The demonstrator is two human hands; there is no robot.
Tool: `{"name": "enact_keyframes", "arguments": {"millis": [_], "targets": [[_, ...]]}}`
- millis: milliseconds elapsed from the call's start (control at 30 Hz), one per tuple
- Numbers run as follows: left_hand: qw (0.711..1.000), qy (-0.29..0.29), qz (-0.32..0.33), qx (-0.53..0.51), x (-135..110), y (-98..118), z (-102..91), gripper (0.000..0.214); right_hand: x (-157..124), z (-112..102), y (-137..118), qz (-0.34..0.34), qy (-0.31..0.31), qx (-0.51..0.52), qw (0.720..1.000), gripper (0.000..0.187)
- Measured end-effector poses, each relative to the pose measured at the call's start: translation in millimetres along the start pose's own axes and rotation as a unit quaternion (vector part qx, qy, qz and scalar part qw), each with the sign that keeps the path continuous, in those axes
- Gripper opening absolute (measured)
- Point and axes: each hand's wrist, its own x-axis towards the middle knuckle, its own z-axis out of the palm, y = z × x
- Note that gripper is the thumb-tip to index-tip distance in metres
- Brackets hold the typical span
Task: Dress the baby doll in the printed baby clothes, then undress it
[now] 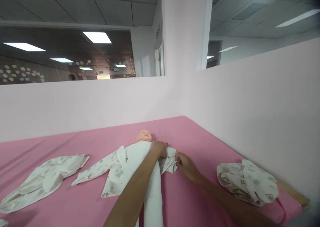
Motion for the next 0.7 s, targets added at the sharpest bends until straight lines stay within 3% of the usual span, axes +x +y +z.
{"name": "enact_keyframes", "arguments": {"millis": [133,267,433,700], "targets": [[1.000,0.027,-0.014,-0.008,-18.3,-11.2,-16.7,0.049,8.5,-19.7,24.6,0.031,0.053,-0.030,0.998,0.009],[0.999,0.034,-0.023,-0.019,-36.3,-22.5,-31.4,0.043,32.7,-54.2,60.2,0.082,0.115,-0.074,0.987,0.014],[0.998,0.045,-0.022,-0.033,-47.0,-23.6,-25.2,0.041,67.8,-90.1,89.1,0.152,0.156,-0.122,0.968,0.020],[0.996,0.064,-0.012,-0.064,-52.0,-22.1,-12.2,0.044,64.5,-71.6,90.9,0.161,0.081,-0.186,0.966,0.020]]}}
